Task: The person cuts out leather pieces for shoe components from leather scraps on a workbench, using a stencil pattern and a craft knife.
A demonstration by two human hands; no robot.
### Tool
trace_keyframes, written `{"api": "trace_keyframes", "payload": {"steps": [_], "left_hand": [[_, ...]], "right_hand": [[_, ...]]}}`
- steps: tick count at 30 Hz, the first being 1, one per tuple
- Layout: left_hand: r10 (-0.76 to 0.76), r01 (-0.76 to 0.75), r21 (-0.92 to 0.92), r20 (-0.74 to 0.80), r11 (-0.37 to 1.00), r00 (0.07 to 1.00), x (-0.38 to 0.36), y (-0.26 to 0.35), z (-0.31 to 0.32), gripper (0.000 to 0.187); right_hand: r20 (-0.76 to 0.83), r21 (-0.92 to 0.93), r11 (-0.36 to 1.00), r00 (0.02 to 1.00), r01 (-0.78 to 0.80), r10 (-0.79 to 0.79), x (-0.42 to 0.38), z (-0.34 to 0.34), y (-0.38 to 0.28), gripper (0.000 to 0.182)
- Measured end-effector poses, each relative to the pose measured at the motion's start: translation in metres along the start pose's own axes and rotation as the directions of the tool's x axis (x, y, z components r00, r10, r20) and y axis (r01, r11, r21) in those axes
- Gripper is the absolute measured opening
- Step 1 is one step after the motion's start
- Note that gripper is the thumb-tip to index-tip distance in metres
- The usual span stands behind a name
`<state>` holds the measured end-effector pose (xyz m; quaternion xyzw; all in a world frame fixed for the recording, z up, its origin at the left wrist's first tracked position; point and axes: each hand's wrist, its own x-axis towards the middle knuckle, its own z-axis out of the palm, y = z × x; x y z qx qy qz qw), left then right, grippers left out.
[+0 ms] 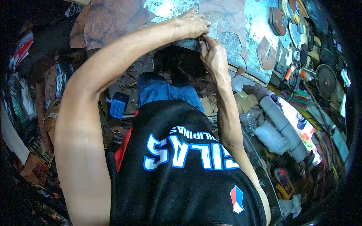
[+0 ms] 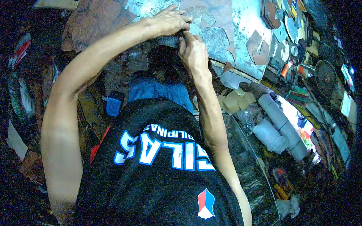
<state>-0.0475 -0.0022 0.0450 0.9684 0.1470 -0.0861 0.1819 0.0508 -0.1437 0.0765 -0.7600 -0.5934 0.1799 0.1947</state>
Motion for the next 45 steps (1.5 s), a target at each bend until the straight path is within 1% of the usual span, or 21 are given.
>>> {"api": "trace_keyframes", "payload": {"steps": [1, 5, 7, 10, 14, 17, 20, 23, 25, 28, 32, 34, 35, 37, 38, 39, 40, 41, 42, 44, 45], "left_hand": [[0.011, -0.010, 0.017, -0.088, 1.000, 0.996, -0.003, 0.000, 0.003, 0.027], [0.030, -0.030, 0.011, -0.088, 0.999, 0.996, -0.006, -0.001, 0.001, 0.026], [0.038, -0.038, -0.008, -0.039, 0.999, 0.999, -0.005, -0.002, 0.001, 0.026], [0.039, -0.039, 0.005, -0.090, 0.999, 0.995, -0.006, -0.003, 0.006, 0.027], [0.038, -0.039, -0.003, -0.092, 0.999, 0.995, -0.007, -0.002, 0.005, 0.027], [0.009, -0.010, -0.014, -0.085, 1.000, 0.996, -0.008, 0.000, 0.006, 0.027], [0.012, -0.012, 0.001, -0.131, 1.000, 0.991, -0.007, -0.001, 0.012, 0.029], [0.009, -0.011, -0.013, -0.135, 1.000, 0.991, -0.009, 0.002, 0.011, 0.030], [0.016, -0.019, -0.014, -0.183, 1.000, 0.983, -0.009, 0.002, 0.015, 0.029], [0.017, -0.022, -0.018, -0.243, 1.000, 0.970, -0.007, 0.000, 0.021, 0.028], [0.020, -0.031, -0.039, -0.266, 0.999, 0.964, -0.005, 0.000, 0.027, 0.026], [-0.014, -0.002, -0.066, -0.242, 0.998, 0.970, -0.006, 0.007, 0.019, 0.025], [-0.019, 0.003, -0.061, -0.275, 0.998, 0.961, -0.009, 0.012, 0.016, 0.023], [-0.023, 0.009, -0.053, -0.262, 0.999, 0.965, -0.008, 0.014, 0.014, 0.023], [-0.021, 0.010, -0.047, -0.248, 0.999, 0.968, -0.007, 0.015, 0.013, 0.023], [-0.048, 0.040, -0.052, -0.150, 0.998, 0.988, -0.005, 0.018, 0.006, 0.026], [-0.061, 0.053, -0.056, -0.148, 0.997, 0.987, -0.005, 0.021, 0.007, 0.026], [-0.110, 0.101, -0.060, -0.161, 0.993, 0.981, -0.006, 0.024, 0.006, 0.028], [-0.158, 0.149, -0.065, -0.173, 0.987, 0.972, -0.005, 0.026, 0.006, 0.032], [-0.180, 0.172, -0.066, -0.161, 0.983, 0.970, -0.005, 0.030, 0.006, 0.033], [-0.191, 0.183, -0.065, -0.150, 0.981, 0.970, -0.006, 0.032, 0.005, 0.034]], "right_hand": [[-0.007, 0.011, 1.000, 1.000, 0.010, -0.010, -0.002, 0.000, -0.001, 0.027], [0.032, 0.017, 0.999, 0.999, -0.030, 0.030, -0.009, -0.006, -0.005, 0.027], [0.019, 0.007, 1.000, 0.999, -0.027, 0.027, -0.012, -0.005, -0.005, 0.025], [0.043, 0.045, 0.998, 0.999, -0.031, 0.030, -0.014, -0.007, -0.003, 0.025], [0.074, 0.046, 0.998, 0.997, -0.040, 0.036, -0.016, -0.012, -0.005, 0.023], [0.109, 0.079, 0.993, 0.991, -0.082, 0.074, -0.019, -0.014, -0.008, 0.021], [0.108, 0.093, 0.993, 0.992, -0.075, 0.065, -0.022, -0.016, -0.009, 0.021], [0.150, 0.077, 0.990, 0.983, -0.121, 0.108, -0.023, -0.018, -0.010, 0.023], [0.172, 0.071, 0.986, 0.976, -0.149, 0.135, -0.022, -0.018, -0.011, 0.024], [0.163, 0.102, 0.986, 0.980, -0.135, 0.117, -0.024, -0.018, -0.010, 0.025], [0.176, 0.114, 0.987, 0.980, -0.113, 0.092, -0.023, -0.020, -0.004, 0.024], [0.189, 0.103, 0.994, 0.982, -0.048, 0.027, -0.020, -0.025, -0.001, 0.023], [0.188, 0.105, 0.994, 0.982, -0.038, 0.018, -0.016, -0.029, 0.002, 0.023], [0.305, 0.055, 0.997, 0.950, 0.058, -0.072, -0.009, -0.040, 0.011, 0.024], [0.310, 0.059, 0.996, 0.947, 0.066, -0.081, -0.003, -0.046, 0.016, 0.024], [0.407, -0.031, 0.994, 0.910, 0.106, -0.084, 0.005, -0.052, 0.021, 0.026], [0.499, -0.114, 0.981, 0.863, 0.154, -0.077, 0.013, -0.059, 0.023, 0.029], [0.511, -0.125, 0.968, 0.851, 0.218, -0.125, 0.019, -0.065, 0.024, 0.032], [0.518, -0.119, 0.967, 0.845, 0.225, -0.133, 0.025, -0.066, 0.030, 0.032], [0.580, -0.117, 0.927, 0.782, 0.355, -0.227, 0.038, -0.067, 0.042, 0.032], [0.588, -0.108, 0.927, 0.775, 0.360, -0.232, 0.041, -0.067, 0.046, 0.032]]}}
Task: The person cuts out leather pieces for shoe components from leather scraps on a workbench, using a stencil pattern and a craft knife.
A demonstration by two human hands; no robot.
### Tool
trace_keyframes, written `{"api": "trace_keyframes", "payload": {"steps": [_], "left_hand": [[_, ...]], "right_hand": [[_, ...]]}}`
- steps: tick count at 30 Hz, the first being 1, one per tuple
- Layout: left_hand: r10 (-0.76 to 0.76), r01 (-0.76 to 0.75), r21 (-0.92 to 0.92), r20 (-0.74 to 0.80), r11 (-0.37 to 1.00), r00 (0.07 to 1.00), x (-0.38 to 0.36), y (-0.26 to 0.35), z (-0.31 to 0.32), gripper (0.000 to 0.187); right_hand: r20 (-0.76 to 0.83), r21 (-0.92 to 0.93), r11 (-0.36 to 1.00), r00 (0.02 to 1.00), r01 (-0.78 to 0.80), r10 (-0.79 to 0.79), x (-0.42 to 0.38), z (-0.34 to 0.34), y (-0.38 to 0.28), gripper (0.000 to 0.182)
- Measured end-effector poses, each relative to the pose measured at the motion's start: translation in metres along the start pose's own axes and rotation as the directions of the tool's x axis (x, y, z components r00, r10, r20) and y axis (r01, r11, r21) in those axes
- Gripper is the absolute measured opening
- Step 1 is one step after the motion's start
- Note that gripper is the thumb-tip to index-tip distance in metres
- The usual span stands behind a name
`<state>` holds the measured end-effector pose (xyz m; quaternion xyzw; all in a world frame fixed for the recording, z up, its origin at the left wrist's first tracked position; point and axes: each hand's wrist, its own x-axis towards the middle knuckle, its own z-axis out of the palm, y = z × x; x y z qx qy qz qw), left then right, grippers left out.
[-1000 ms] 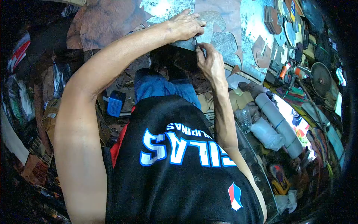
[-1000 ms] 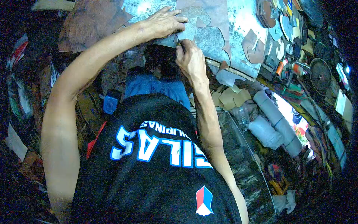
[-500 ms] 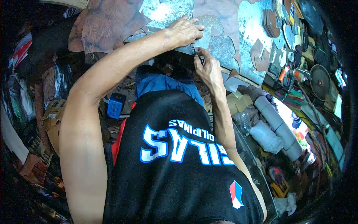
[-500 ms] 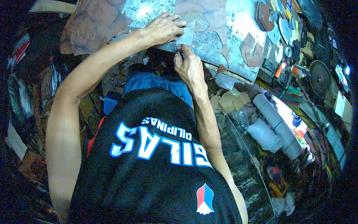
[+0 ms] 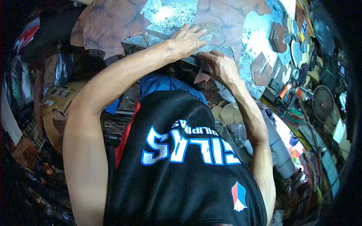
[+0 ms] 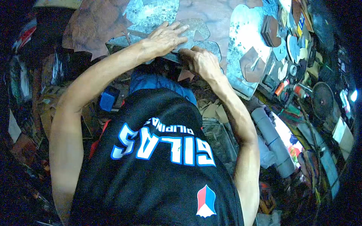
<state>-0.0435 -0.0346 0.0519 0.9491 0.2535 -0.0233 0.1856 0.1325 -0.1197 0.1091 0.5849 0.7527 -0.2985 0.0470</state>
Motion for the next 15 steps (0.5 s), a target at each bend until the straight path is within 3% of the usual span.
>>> {"api": "trace_keyframes", "payload": {"steps": [4, 6, 15], "left_hand": [[-0.037, 0.037, -0.008, 0.077, 0.999, 0.996, 0.002, 0.003, -0.002, 0.034], [-0.055, 0.056, -0.013, 0.056, 0.998, 0.997, 0.002, 0.004, 0.000, 0.036], [-0.058, 0.058, -0.042, -0.005, 0.997, 0.998, -0.002, 0.002, 0.008, 0.038]], "right_hand": [[-0.016, 0.032, 0.995, 0.996, 0.090, -0.090, 0.004, 0.003, 0.016, 0.031], [-0.047, 0.020, 0.993, 0.992, 0.117, -0.116, 0.003, 0.006, 0.020, 0.046], [-0.083, 0.077, 0.986, 0.987, 0.145, -0.138, 0.000, 0.005, 0.022, 0.042]]}}
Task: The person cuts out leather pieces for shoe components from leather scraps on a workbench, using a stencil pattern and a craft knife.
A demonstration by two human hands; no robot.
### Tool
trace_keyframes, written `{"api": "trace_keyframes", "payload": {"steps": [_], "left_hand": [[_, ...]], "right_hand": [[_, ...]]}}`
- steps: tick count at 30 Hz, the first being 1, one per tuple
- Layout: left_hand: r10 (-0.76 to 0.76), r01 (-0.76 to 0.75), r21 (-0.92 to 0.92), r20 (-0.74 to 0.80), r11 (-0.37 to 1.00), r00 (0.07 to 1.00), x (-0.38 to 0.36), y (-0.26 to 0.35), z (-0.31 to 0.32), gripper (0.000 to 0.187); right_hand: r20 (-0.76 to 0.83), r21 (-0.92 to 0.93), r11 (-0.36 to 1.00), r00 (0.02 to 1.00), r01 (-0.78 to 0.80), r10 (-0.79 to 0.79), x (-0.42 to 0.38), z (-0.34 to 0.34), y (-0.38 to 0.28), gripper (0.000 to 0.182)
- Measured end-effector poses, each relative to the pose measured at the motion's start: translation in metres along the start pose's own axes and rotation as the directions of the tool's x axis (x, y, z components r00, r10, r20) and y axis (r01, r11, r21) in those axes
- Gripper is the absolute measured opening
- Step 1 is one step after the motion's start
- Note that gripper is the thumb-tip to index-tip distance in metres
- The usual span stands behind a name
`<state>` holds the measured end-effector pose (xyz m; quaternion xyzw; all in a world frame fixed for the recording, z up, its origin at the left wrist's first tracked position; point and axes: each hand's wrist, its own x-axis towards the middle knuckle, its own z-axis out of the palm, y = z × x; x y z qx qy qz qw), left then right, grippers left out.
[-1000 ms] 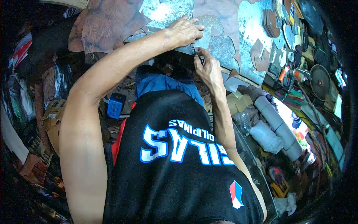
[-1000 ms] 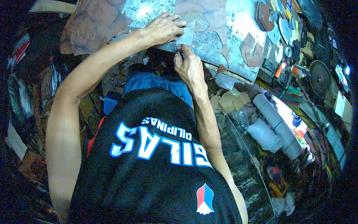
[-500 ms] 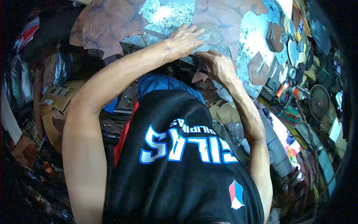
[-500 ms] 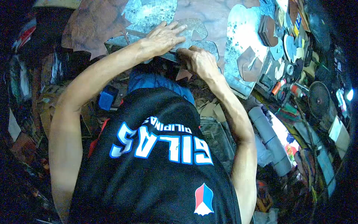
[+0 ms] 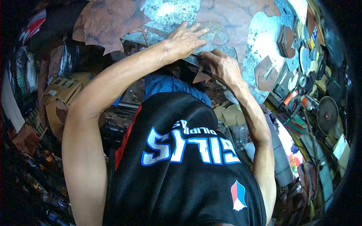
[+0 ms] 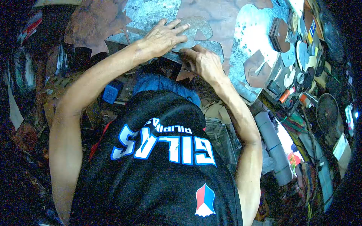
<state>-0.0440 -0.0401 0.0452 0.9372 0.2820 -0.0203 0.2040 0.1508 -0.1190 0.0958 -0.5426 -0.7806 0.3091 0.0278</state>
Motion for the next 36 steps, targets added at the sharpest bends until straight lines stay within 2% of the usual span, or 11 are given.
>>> {"api": "trace_keyframes", "payload": {"steps": [3, 12, 16, 18, 22, 31, 33, 34, 36], "left_hand": [[0.002, -0.002, -0.001, -0.005, 1.000, 1.000, 0.001, 0.000, 0.002, 0.039], [-0.020, 0.020, 0.006, 0.024, 1.000, 1.000, 0.002, 0.002, -0.002, 0.041], [-0.009, 0.009, 0.022, 0.006, 1.000, 1.000, 0.000, 0.000, 0.001, 0.040], [0.005, -0.005, 0.032, 0.006, 0.999, 1.000, -0.001, -0.001, 0.001, 0.038], [0.016, -0.016, 0.023, 0.000, 1.000, 1.000, -0.001, -0.004, 0.001, 0.038], [0.035, -0.035, 0.060, 0.006, 0.998, 0.999, 0.004, -0.004, 0.001, 0.038], [0.034, -0.039, 0.044, 0.103, 0.998, 0.994, 0.009, -0.005, -0.005, 0.039], [0.069, -0.075, 0.060, 0.098, 0.995, 0.993, 0.011, -0.005, -0.009, 0.039], [0.058, -0.062, 0.030, 0.118, 0.998, 0.991, 0.022, -0.001, -0.001, 0.037]], "right_hand": [[0.047, 0.011, 0.998, 0.997, -0.060, 0.059, -0.004, -0.004, -0.001, 0.034], [0.028, -0.006, 0.986, 0.985, -0.169, 0.170, -0.020, -0.010, 0.000, 0.031], [0.028, 0.016, 0.981, 0.981, -0.194, 0.193, -0.024, -0.010, -0.001, 0.029], [0.015, 0.088, 0.977, 0.981, -0.194, 0.193, -0.030, -0.009, 0.001, 0.028], [-0.055, 0.063, 0.982, 0.982, -0.177, 0.181, -0.037, -0.003, 0.006, 0.025], [0.052, 0.157, 0.928, 0.941, -0.338, 0.334, -0.043, -0.007, 0.005, 0.027], [-0.043, 0.128, 0.963, 0.968, -0.239, 0.246, -0.048, -0.001, 0.012, 0.027], [-0.075, 0.128, 0.957, 0.960, -0.259, 0.270, -0.051, -0.001, 0.013, 0.027], [-0.023, 0.162, 0.937, 0.948, -0.310, 0.317, -0.062, 0.000, 0.025, 0.029]]}}
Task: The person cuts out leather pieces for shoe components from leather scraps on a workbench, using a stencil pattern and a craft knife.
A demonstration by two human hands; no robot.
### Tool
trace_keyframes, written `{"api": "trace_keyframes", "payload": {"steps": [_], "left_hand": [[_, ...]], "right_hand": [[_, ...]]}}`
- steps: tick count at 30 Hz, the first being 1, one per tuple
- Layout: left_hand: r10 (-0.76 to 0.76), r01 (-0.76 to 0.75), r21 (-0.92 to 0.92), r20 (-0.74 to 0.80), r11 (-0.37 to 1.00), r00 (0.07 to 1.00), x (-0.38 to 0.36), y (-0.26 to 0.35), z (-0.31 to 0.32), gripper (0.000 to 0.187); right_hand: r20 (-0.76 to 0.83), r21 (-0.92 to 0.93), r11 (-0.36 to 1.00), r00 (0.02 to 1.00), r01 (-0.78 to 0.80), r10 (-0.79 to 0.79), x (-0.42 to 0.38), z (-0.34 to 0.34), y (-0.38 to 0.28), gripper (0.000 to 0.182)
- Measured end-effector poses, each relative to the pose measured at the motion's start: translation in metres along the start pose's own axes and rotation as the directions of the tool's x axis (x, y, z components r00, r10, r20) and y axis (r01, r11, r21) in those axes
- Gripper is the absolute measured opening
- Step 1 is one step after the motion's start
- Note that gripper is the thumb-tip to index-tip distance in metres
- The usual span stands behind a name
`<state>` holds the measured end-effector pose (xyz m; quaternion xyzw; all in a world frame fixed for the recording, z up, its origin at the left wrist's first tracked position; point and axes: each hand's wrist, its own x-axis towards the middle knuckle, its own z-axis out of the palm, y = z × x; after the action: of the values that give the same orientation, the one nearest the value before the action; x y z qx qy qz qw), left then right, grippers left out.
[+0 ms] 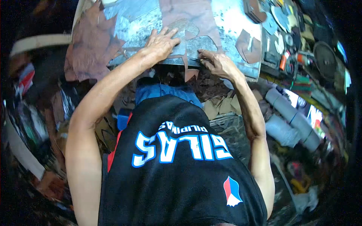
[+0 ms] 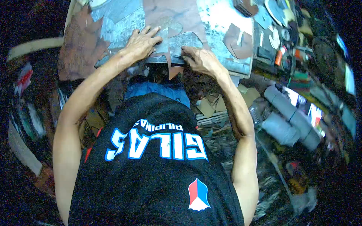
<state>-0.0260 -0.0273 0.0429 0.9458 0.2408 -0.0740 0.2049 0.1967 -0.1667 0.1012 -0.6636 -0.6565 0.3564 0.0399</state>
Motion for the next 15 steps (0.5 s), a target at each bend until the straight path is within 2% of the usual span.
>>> {"api": "trace_keyframes", "payload": {"steps": [1, 2, 3, 4, 5, 6, 7, 8, 9, 10, 11, 13, 15], "left_hand": [[0.036, -0.039, -0.034, -0.085, 0.999, 0.996, 0.001, -0.007, 0.013, 0.036], [0.026, -0.027, -0.015, -0.024, 1.000, 0.999, 0.006, -0.011, 0.007, 0.034], [0.054, -0.054, 0.001, 0.020, 0.999, 0.998, 0.016, -0.009, 0.003, 0.033], [0.059, -0.057, -0.073, 0.022, 0.996, 0.998, 0.022, -0.014, 0.006, 0.030], [0.080, -0.080, -0.088, -0.005, 0.993, 0.997, 0.028, -0.021, 0.017, 0.031], [0.040, -0.037, -0.060, 0.042, 0.998, 0.998, 0.026, -0.016, 0.015, 0.033], [0.060, -0.058, -0.025, 0.056, 0.998, 0.997, 0.025, -0.018, 0.008, 0.036], [0.087, -0.087, 0.004, 0.034, 0.996, 0.996, 0.023, -0.023, 0.009, 0.040], [0.098, -0.100, 0.024, 0.058, 0.995, 0.994, 0.019, -0.016, 0.003, 0.042], [0.077, -0.082, 0.052, 0.084, 0.995, 0.993, 0.016, -0.015, -0.003, 0.043], [0.083, -0.088, 0.059, 0.076, 0.994, 0.994, 0.015, -0.017, -0.003, 0.043], [0.099, -0.101, 0.066, 0.030, 0.993, 0.995, 0.002, -0.014, -0.013, 0.046], [0.105, -0.106, 0.062, 0.030, 0.992, 0.994, 0.004, -0.015, -0.009, 0.043]], "right_hand": [[0.019, 0.042, 0.996, 0.997, -0.074, 0.073, -0.006, -0.002, -0.005, 0.031], [-0.142, 0.118, 0.987, 0.982, -0.109, 0.126, -0.017, 0.013, -0.007, 0.034], [-0.258, 0.222, 0.948, 0.923, -0.230, 0.284, -0.031, 0.032, -0.011, 0.040], [-0.208, 0.288, 0.891, 0.885, -0.352, 0.416, -0.038, 0.038, -0.020, 0.045], [-0.195, 0.501, 0.824, 0.894, -0.262, 0.403, -0.055, 0.032, -0.041, 0.050], [-0.348, 0.546, 0.800, 0.801, -0.248, 0.486, -0.057, 0.094, -0.021, 0.054], [-0.255, 0.631, 0.709, 0.779, -0.315, 0.573, -0.058, 0.120, -0.023, 0.056], [-0.402, 0.685, 0.711, 0.732, -0.159, 0.550, -0.051, 0.162, -0.016, 0.051], [-0.170, 0.861, 0.465, 0.747, -0.204, 0.643, -0.054, 0.160, -0.024, 0.047], [0.080, 0.953, 0.179, 0.772, -0.245, 0.631, -0.051, 0.158, -0.032, 0.043], [0.067, 0.955, 0.184, 0.772, -0.234, 0.633, -0.042, 0.164, -0.033, 0.043], [-0.063, 0.992, -0.045, 0.780, 0.115, 0.623, -0.037, 0.167, -0.045, 0.035], [-0.075, 0.994, -0.015, 0.779, 0.108, 0.622, -0.037, 0.171, -0.037, 0.031]]}}
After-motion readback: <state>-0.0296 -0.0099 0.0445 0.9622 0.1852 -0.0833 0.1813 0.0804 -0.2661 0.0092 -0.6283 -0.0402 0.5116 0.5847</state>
